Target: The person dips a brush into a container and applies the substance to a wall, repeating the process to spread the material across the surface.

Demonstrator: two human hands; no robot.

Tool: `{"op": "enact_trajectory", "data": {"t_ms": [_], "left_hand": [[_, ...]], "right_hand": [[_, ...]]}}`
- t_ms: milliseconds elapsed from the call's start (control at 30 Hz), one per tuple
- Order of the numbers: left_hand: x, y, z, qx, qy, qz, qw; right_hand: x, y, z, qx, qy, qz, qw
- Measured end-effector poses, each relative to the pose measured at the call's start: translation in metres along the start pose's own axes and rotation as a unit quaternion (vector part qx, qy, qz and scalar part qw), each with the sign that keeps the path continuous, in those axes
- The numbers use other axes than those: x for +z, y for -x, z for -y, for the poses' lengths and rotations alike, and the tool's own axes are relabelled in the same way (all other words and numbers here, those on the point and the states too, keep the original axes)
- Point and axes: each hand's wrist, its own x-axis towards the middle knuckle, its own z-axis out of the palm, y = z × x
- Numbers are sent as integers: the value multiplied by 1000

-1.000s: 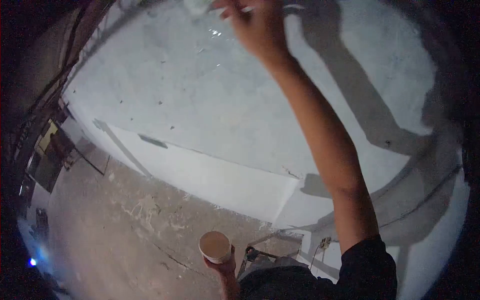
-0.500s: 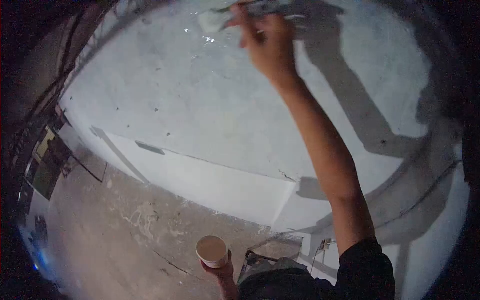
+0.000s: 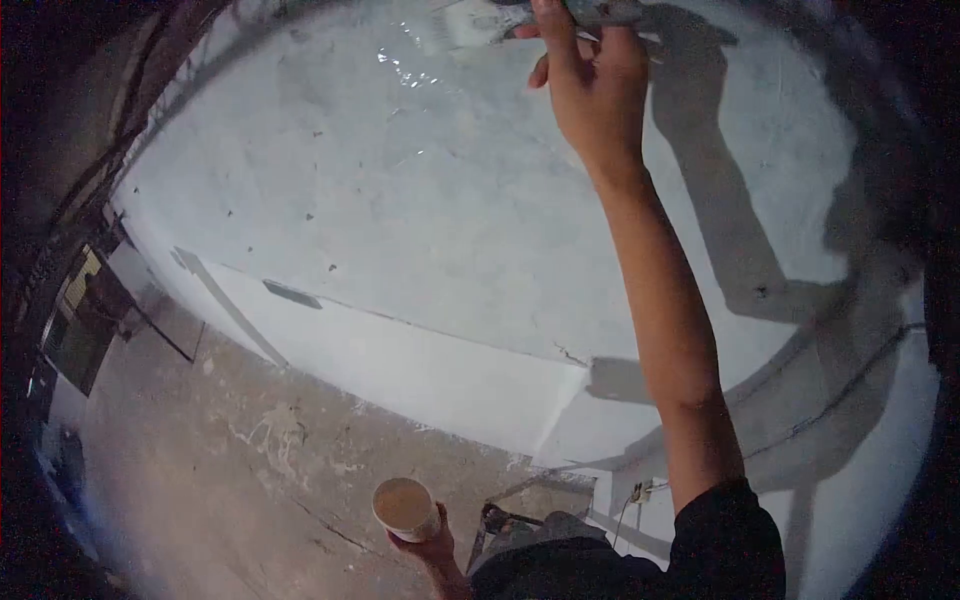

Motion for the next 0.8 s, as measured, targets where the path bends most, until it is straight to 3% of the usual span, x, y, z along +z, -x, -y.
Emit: {"op": "enact_trajectory", "data": {"t_ms": [33,67,100,133,167,200,233,267,300,367,400,433,533,567,600,633,700,767,800], "left_hand": [[2,-1,1,139,-168,74,973],[-2,-2,-4,137,-168,76,973],[30,8,-40,-33,83,6,996],[50,15,-59,-195,330,-68,921],[33,10,-44,-192,335,-73,920],[3,1,-14,-19,112,-21,993],[-12,2,7,151,-121,32,981],[-9,4,10,147,-118,32,981],[-3,2,6,146,-139,64,977],[14,3,-22,140,-171,106,969],[42,8,-54,-25,77,39,996],[57,12,-69,-190,317,-37,928],[46,11,-63,-186,337,-45,922],[20,4,-42,-184,338,-45,922],[-14,-4,-15,-47,107,-21,993],[-41,-11,18,92,-124,2,988],[-23,-9,24,107,-155,-12,982],[-5,6,0,117,-204,-18,972],[22,17,-20,44,-65,-8,997]], "right_hand": [[-4,-4,-14,-7,3,-21,1000],[-11,-4,-25,-13,4,-41,999],[-60,1,-24,-101,193,93,972],[-65,4,-23,-83,162,-8,983],[-63,8,-19,-63,128,-109,984],[-61,15,-9,-66,125,-102,985],[-62,22,2,-41,108,-119,986],[-65,26,8,-14,95,-143,985],[-58,27,-4,-23,-23,-124,992],[-34,28,-7,-3,-64,-43,997],[-26,27,-9,17,-72,-8,997],[-29,23,-15,20,-66,-11,998],[-42,21,-27,-31,57,4,998],[-63,21,-30,-27,106,-36,993],[-74,20,-24,-22,154,-75,985],[-80,26,-13,-24,129,-105,986],[-83,20,-5,-37,100,-133,985],[-88,14,-23,-299,237,-133,915],[-84,18,-18,-324,259,-76,906]]}}
